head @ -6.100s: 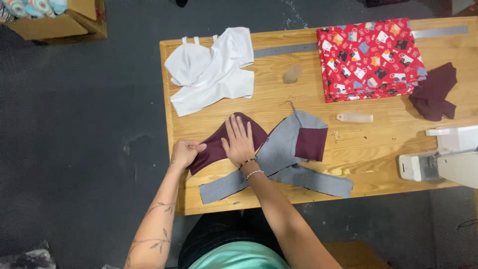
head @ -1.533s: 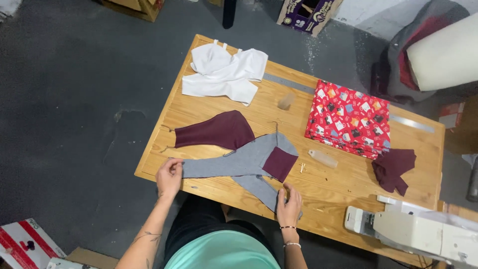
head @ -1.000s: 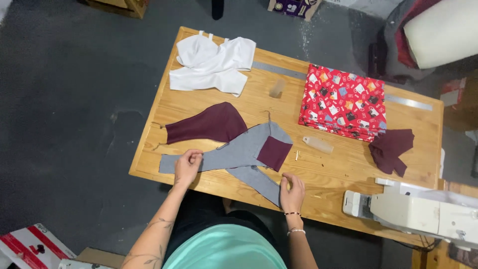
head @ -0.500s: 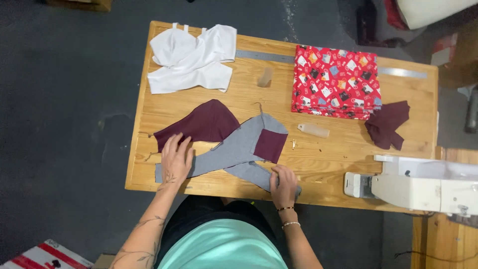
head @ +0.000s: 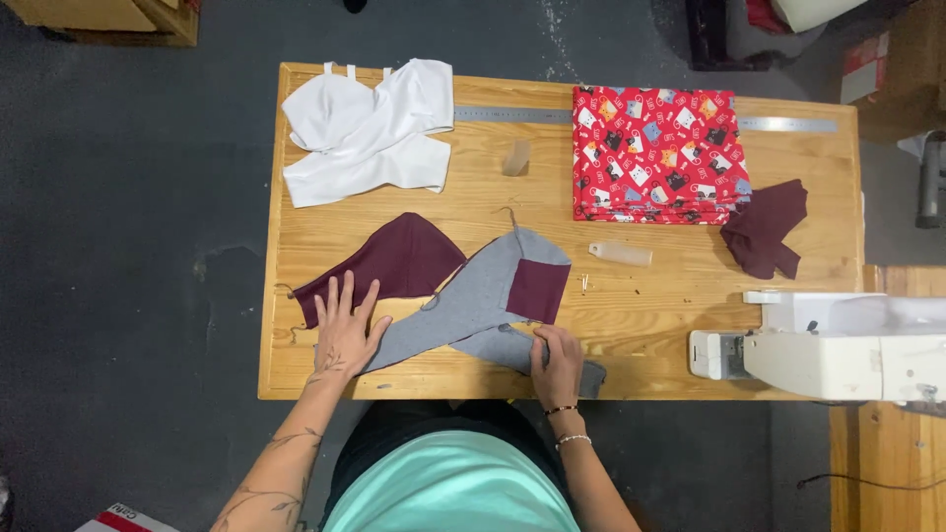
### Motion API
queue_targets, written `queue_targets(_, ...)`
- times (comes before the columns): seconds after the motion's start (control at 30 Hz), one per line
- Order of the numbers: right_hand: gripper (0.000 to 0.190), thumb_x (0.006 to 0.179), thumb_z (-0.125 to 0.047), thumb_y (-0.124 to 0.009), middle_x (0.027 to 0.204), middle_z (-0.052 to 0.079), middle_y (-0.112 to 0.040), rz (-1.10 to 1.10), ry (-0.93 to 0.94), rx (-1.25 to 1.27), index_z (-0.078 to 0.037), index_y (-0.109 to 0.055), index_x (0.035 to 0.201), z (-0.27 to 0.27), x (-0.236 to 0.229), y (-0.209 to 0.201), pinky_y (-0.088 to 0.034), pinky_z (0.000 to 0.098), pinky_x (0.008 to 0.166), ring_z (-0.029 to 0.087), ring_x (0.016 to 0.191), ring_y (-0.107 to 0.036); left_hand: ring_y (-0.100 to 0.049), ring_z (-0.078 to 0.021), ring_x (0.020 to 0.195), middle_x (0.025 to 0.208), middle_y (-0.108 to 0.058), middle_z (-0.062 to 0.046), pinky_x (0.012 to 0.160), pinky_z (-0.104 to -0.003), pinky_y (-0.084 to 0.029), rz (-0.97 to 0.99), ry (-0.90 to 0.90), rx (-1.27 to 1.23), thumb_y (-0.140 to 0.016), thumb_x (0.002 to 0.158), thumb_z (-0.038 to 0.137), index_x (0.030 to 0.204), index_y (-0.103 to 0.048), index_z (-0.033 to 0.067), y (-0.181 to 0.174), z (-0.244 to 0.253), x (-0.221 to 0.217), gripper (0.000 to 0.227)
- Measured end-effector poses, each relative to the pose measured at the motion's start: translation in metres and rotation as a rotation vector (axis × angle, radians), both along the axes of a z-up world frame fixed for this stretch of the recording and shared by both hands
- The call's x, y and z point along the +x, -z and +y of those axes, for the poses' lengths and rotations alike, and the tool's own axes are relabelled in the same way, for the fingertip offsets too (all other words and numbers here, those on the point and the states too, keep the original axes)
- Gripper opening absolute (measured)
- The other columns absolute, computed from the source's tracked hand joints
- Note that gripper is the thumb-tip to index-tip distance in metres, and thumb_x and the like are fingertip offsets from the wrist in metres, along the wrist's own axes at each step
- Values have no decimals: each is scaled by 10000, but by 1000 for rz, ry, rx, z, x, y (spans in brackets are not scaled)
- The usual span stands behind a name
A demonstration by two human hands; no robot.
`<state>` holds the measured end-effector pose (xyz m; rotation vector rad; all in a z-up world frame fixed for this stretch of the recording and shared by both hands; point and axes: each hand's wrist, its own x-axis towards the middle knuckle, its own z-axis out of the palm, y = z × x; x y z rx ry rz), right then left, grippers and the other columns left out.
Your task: Aligning and pinning fabric pieces together on a workbench in preparation for sewing.
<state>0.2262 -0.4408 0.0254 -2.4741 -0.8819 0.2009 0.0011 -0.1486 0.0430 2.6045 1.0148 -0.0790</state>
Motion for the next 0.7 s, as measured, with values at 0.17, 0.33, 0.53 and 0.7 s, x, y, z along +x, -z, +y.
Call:
queue_targets(0.17,158,974,-188,-603,1143,-34,-627,23,30,-65,-223,-671,1113,3,3,-3,-474,386,1034,194,1175,-600,-156,-412,1535,1652,-235,-141,1186,-679,-169,52,18,-19,-397,999,608,1568,-337,346,-4,-3,-9,630)
queue_targets(0.33,160,974,-208,-607,1158,-67,-642,6,16,-89,-252,-671,1114,15,6,4,-468,376,1039,178,1194,-600,-154,-403,1538,1655,-237,-121,1192,-675,-166,58,0,-23,-417,990,603,1555,-357,367,-7,1,-13,614)
queue_targets(0.53,156,978,-191,-614,1163,-67,-649,-30,44,17,-253,-679,1105,22,13,6,-479,343,1014,162,1178,-600,-199,-381,1534,1638,-277,-142,1199,-673,-137,-4,-51,-53,-433,1008,562,1532,-418,302,-16,-6,-6,585)
queue_targets(0.7,152,962,-144,-643,1152,-15,-669,-8,91,74,-207,-694,1090,18,21,14,-498,363,1015,199,1164,-616,-298,-355,1497,1580,-354,-159,1203,-636,-179,-153,-134,-145,-493,1025,445,1478,-492,207,-19,-27,7,512)
